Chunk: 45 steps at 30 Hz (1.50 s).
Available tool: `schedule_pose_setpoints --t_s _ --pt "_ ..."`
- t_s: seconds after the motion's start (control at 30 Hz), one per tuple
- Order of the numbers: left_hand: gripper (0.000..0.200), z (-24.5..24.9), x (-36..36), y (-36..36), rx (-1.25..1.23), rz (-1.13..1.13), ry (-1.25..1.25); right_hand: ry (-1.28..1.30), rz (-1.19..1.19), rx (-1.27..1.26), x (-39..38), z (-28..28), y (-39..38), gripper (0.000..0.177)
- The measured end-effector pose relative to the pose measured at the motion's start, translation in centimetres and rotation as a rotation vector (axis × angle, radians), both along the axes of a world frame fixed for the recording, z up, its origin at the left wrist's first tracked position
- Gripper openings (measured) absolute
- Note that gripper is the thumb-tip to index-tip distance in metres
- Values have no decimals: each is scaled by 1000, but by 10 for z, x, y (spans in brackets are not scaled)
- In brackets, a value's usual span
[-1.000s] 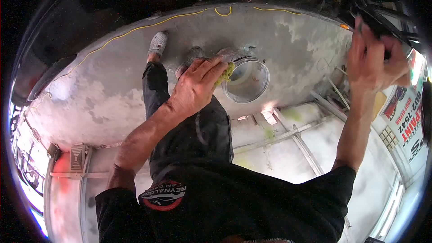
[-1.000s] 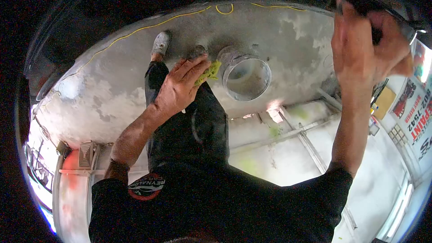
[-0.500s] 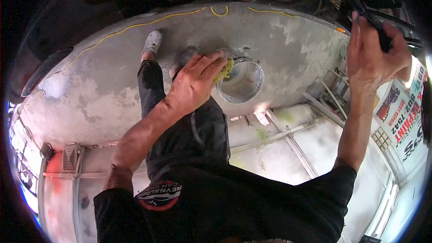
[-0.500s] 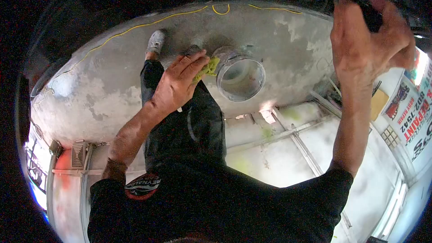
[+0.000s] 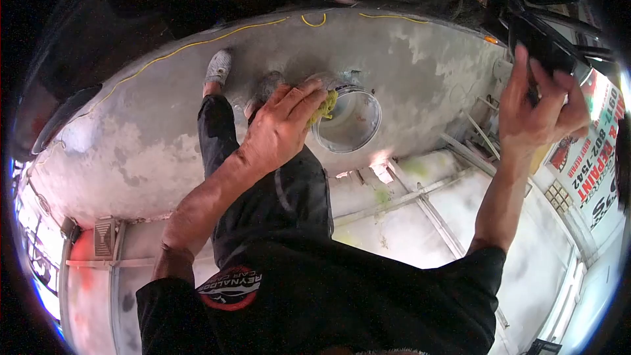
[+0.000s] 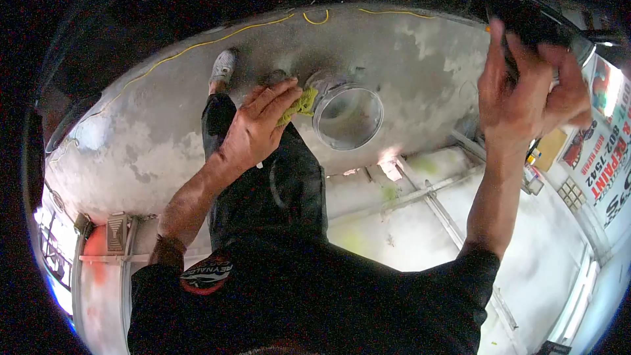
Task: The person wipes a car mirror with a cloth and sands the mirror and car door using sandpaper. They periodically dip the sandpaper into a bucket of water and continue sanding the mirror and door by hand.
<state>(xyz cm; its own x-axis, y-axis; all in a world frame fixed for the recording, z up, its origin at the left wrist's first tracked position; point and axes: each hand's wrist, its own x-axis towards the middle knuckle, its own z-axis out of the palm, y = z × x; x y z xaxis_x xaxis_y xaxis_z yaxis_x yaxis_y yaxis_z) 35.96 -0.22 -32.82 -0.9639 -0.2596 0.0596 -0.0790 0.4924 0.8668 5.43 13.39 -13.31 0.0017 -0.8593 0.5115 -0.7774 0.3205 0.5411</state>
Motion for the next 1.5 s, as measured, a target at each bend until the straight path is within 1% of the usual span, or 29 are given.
schedule_pose_setpoints --t_s 0.03,0.13,0.27,0.4,0.5,0.53,0.6,0.67,0.7,0.73,0.8,0.83,0.87,0.93,0.97,1.0,1.03,1.07,1.1,1.2,1.23,1.33,1.37,1.47,1.5 --pt "68 1 -1 1 -8 -12 2 21 12 42 -6 3 -15 25" --pt "68 5 -6 1 -6 -39 0 43 -84 47 8 8 -33 26" --pt "63 16 -11 -6 27 -4 3 -24 -50 -49 -3 -1 -4 26" --pt "55 24 -18 -4 98 -6 -2 34 -77 24 1 9 -35 26" --pt "48 41 -22 -10 64 -5 9 -29 -74 -48 4 1 -21 25" --pt "46 44 -24 -13 100 23 13 -53 -70 -71 7 0 -22 24" --pt "43 51 -26 -12 181 44 8 -19 -84 -58 4 6 -33 24" --pt "41 65 -38 -14 265 81 47 5 -88 -69 3 16 -51 24" --pt "40 75 -44 -16 302 100 65 5 -74 -93 -6 22 -45 24" --pt "38 85 -50 -19 342 116 87 -84 -51 -185 -8 28 -41 25" --pt "35 108 -62 -25 419 142 131 -633 44 -637 -2 36 -22 27" --pt "35 123 -68 -27 440 166 146 -749 13 -795 1 39 -8 28" --pt "35 140 -79 -30 371 190 235 -827 -59 -913 6 45 9 30" --pt "34 171 -102 -30 235 216 424 -795 -341 -904 16 45 55 31" --pt "43 179 -113 -32 95 148 490 -842 -445 -881 24 38 75 31" --pt "46 186 -131 -28 -38 145 553 -886 -556 -862 33 30 97 31" --pt "48 190 -153 -20 -169 142 619 -1021 -597 -955 46 24 109 31" --pt "50 191 -175 -12 -303 147 683 -1165 -625 -1046 60 16 117 30" --pt "56 181 -198 -5 -381 97 731 -1248 -659 -1076 71 8 133 29" --pt "54 181 -231 17 -759 52 732 -1476 -704 -1187 107 -12 172 26" --pt "48 186 -236 26 -852 76 706 -1550 -712 -1228 115 -15 180 25" --pt "48 216 -256 59 -953 40 599 -1690 -680 -1376 130 -16 188 24" --pt "50 222 -268 71 -928 25 599 -1708 -684 -1392 133 -20 192 24" --pt "44 229 -312 107 -1102 -33 528 -1742 -634 -1511 140 -26 192 26" --pt "41 223 -328 120 -1154 24 562 -1729 -629 -1510 142 -24 190 27"
